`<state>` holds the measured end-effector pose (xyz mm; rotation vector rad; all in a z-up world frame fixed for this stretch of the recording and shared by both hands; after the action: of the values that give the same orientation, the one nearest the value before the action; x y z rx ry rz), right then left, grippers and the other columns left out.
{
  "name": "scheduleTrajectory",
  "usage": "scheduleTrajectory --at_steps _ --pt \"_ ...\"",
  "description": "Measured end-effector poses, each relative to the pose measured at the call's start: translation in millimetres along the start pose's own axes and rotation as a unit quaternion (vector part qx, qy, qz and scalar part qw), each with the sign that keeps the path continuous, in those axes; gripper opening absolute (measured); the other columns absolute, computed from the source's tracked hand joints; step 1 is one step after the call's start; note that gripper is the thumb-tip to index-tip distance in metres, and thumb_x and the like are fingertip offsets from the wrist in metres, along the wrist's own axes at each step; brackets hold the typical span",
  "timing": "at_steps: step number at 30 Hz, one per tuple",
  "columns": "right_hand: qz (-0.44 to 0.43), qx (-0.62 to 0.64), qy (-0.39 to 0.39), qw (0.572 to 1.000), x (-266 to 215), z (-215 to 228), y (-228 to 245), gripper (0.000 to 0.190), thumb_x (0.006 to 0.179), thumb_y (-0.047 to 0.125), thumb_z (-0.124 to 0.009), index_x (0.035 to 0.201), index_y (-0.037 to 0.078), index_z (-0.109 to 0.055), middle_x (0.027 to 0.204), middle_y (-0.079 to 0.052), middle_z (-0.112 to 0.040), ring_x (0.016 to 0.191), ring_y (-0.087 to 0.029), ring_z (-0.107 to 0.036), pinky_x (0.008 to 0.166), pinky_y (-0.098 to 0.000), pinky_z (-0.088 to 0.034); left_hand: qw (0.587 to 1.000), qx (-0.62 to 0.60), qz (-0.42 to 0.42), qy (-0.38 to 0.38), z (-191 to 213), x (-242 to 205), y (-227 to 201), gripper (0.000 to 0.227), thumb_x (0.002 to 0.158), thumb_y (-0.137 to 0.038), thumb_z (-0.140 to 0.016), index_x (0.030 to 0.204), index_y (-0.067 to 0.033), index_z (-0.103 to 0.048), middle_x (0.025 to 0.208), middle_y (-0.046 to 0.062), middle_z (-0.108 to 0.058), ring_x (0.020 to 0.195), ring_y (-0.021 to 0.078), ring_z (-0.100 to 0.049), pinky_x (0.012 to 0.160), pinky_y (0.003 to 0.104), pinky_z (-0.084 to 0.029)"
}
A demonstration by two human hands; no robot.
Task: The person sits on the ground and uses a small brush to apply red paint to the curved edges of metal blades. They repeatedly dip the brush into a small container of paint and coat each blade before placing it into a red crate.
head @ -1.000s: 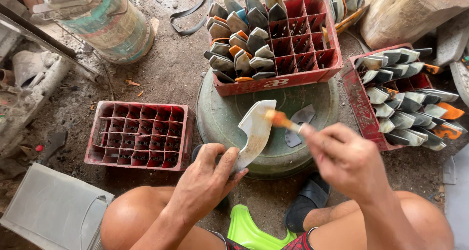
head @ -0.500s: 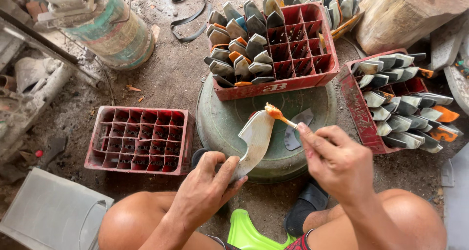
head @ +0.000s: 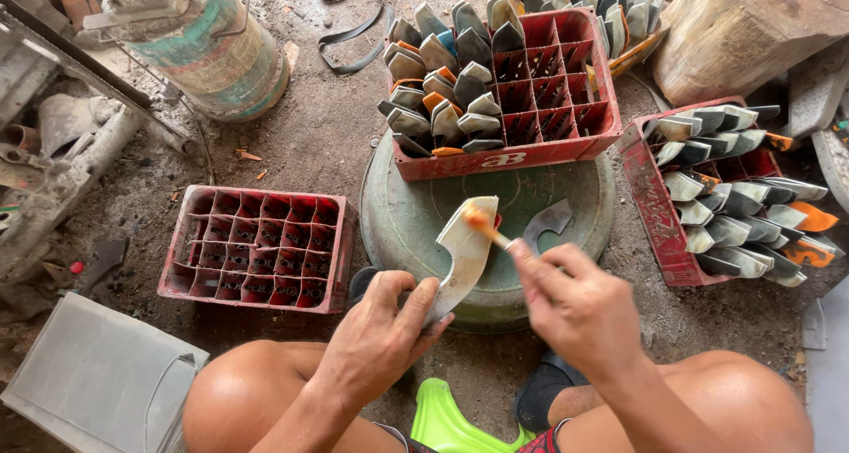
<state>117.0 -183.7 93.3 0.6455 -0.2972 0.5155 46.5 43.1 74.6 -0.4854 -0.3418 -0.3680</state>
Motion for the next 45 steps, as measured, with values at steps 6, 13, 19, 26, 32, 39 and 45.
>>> scheduleTrajectory --at_steps 6,13,19,26,32,39,45 --pt "0.034 0.143 0.087 0.985 -3 -7 -4 0.034 0.083 0.009 -0.077 0.116 0.016 -0.079 0.082 -0.002 -0.068 0.057 -0.013 -0.064 0.052 -0.0275 -0.053 0.999 0.004 0.026 0.022 1 0 2 0.050 0.086 -0.024 -0.082 0.123 0.0009 -0.060 0.108 0.017 -0.052 0.089 0.0314 -0.063 0.071 0.040 -0.057" --pt "-0.086 0.175 0.053 0.979 7 -5 -15 0.031 0.085 0.005 -0.077 0.114 0.011 -0.079 0.077 -0.003 -0.070 0.053 -0.012 -0.059 0.049 -0.0271 -0.048 1.000 0.003 -0.003 -0.021 3 -5 1 0.052 0.084 -0.023 -0.083 0.125 0.0005 -0.060 0.109 0.016 -0.051 0.089 0.0299 -0.063 0.071 0.038 -0.058" --pt "-0.060 0.080 -0.034 0.994 19 12 -26 0.029 0.091 0.006 -0.076 0.120 0.009 -0.076 0.087 -0.008 -0.071 0.065 -0.013 -0.065 0.058 -0.0279 -0.051 1.000 0.008 0.002 -0.008 6 -4 2 0.050 0.084 -0.023 -0.084 0.122 -0.0009 -0.062 0.108 0.016 -0.053 0.086 0.0287 -0.064 0.067 0.038 -0.057" --pt "0.014 0.075 0.065 0.995 8 18 -17 0.031 0.084 0.009 -0.076 0.114 0.015 -0.079 0.084 -0.002 -0.071 0.059 -0.013 -0.067 0.053 -0.0287 -0.054 0.998 -0.037 0.054 0.018 7 -5 6 0.059 0.074 -0.035 -0.088 0.114 -0.0016 -0.061 0.100 0.013 -0.056 0.082 0.0311 -0.065 0.064 0.039 -0.057" --pt "0.100 0.081 0.140 0.982 -1 1 8 0.028 0.081 0.014 -0.079 0.109 0.019 -0.080 0.082 -0.001 -0.072 0.053 -0.017 -0.067 0.047 -0.0309 -0.054 0.996 -0.021 0.073 -0.051 1 -5 6 0.044 0.071 -0.001 -0.074 0.113 -0.0031 -0.060 0.099 0.012 -0.056 0.084 0.0294 -0.066 0.071 0.038 -0.059" --pt "0.035 0.012 0.121 0.992 5 21 2 0.027 0.081 0.015 -0.077 0.107 0.019 -0.080 0.080 0.000 -0.072 0.053 -0.018 -0.066 0.048 -0.0323 -0.053 0.993 -0.052 0.069 -0.077 -8 -8 9 0.040 0.077 0.003 -0.077 0.099 -0.0031 -0.045 0.096 0.012 -0.056 0.081 0.0316 -0.065 0.065 0.040 -0.055" --pt "0.109 0.037 0.165 0.980 -4 4 24 0.032 0.079 0.017 -0.078 0.110 0.017 -0.081 0.077 0.000 -0.070 0.049 -0.018 -0.065 0.045 -0.0325 -0.053 0.991 -0.061 0.076 -0.090 -12 -7 8 0.051 0.072 0.003 -0.077 0.105 -0.0023 -0.039 0.098 0.017 -0.057 0.081 0.0362 -0.064 0.063 0.044 -0.055"
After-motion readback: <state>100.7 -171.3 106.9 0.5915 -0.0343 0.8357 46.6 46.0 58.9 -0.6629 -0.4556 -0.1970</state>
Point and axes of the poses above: each hand's wrist, its own x-axis towards the middle knuckle, its own z-axis out of the back of the hand, y = z × x, the point moved 2 cm from there along x, towards the middle knuckle
